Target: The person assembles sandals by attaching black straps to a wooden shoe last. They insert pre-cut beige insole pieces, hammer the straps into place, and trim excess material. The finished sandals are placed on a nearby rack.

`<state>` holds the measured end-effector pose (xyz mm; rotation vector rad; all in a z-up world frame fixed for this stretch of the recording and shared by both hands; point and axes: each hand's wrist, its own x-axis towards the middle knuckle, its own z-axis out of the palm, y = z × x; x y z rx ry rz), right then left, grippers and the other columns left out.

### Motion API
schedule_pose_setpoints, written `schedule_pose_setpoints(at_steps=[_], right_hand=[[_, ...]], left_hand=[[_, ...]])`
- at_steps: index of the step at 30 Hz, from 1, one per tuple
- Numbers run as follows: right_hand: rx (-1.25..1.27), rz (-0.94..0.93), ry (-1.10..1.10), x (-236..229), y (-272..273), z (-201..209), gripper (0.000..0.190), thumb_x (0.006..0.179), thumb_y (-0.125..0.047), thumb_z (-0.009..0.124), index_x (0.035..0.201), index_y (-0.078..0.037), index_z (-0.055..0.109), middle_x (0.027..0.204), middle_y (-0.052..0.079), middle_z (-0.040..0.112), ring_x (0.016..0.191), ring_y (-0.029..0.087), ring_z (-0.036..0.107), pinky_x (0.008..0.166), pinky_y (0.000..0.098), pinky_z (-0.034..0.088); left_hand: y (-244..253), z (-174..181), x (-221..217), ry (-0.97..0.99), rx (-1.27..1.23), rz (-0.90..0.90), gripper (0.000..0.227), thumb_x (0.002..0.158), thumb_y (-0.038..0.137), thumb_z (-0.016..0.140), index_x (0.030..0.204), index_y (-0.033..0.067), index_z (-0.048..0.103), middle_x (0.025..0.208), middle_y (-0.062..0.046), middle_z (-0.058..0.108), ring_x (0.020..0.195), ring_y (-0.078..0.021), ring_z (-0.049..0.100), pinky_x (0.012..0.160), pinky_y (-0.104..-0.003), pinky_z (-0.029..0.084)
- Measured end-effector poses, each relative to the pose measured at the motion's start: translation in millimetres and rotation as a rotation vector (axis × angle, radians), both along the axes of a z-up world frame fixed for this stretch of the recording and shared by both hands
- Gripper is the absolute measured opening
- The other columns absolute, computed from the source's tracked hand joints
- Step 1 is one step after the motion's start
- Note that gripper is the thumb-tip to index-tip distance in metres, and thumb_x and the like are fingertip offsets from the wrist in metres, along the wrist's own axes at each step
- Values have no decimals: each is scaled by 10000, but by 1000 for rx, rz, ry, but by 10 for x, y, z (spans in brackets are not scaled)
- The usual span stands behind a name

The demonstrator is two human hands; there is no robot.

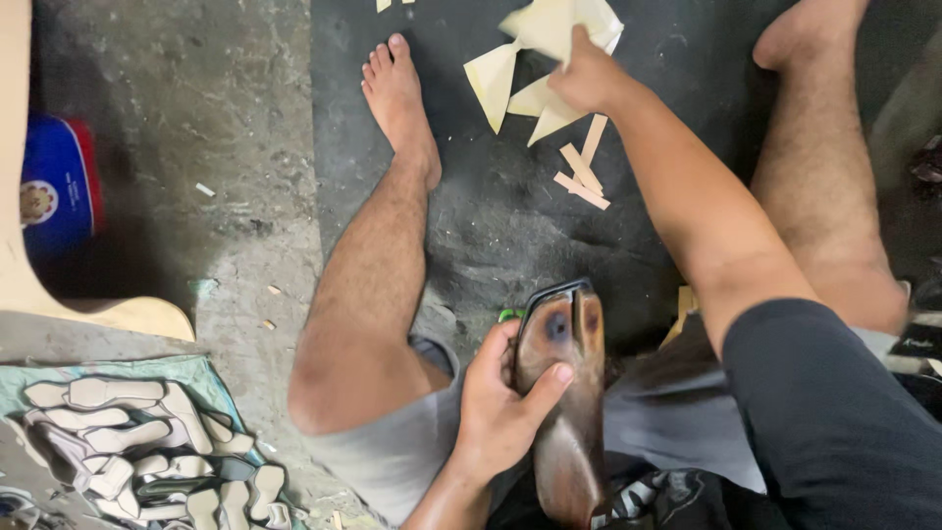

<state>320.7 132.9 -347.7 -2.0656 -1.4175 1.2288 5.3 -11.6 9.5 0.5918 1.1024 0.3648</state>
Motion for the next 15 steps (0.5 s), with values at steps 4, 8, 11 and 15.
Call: schedule_pose_setpoints(at_steps=[4,8,11,15], right_hand=[[251,-53,7,42,-438,1013,310,1083,-179,622,1326,5,566,1144,179,752,1077,378,712,920,430,533],[289,-171,-16,61,-1155,2540,390,1006,-49,712,1362,1,559,1129,165,724,967,317,713,807,385,562],[519,-343,444,-64,-1867,3528,532,936,80,624,1400,-46,395,1291,74,656,1149,167,693,977,289,588],[452,-681,793,-234,-2871,4368,402,989,8,519,1382,50,590,1295,216,708,1007,204,695,861,283,570]], left_hand=[[-132,164,-24,-70,65,-95,479,896,28,766,1318,-27,546,1180,-91,696,1099,-141,664,989,-304,540],[-323,433,-88,-148,197,-198,653,856,43,772,1430,28,460,1251,-55,662,1140,-123,646,1001,-295,530],[-541,590,-112,-230,280,-288,633,876,73,784,1438,27,497,1251,-59,666,1141,-125,643,1012,-303,537],[-801,710,-157,-210,398,-465,588,883,136,808,1402,26,553,1165,-69,693,1066,-125,648,955,-302,550]])
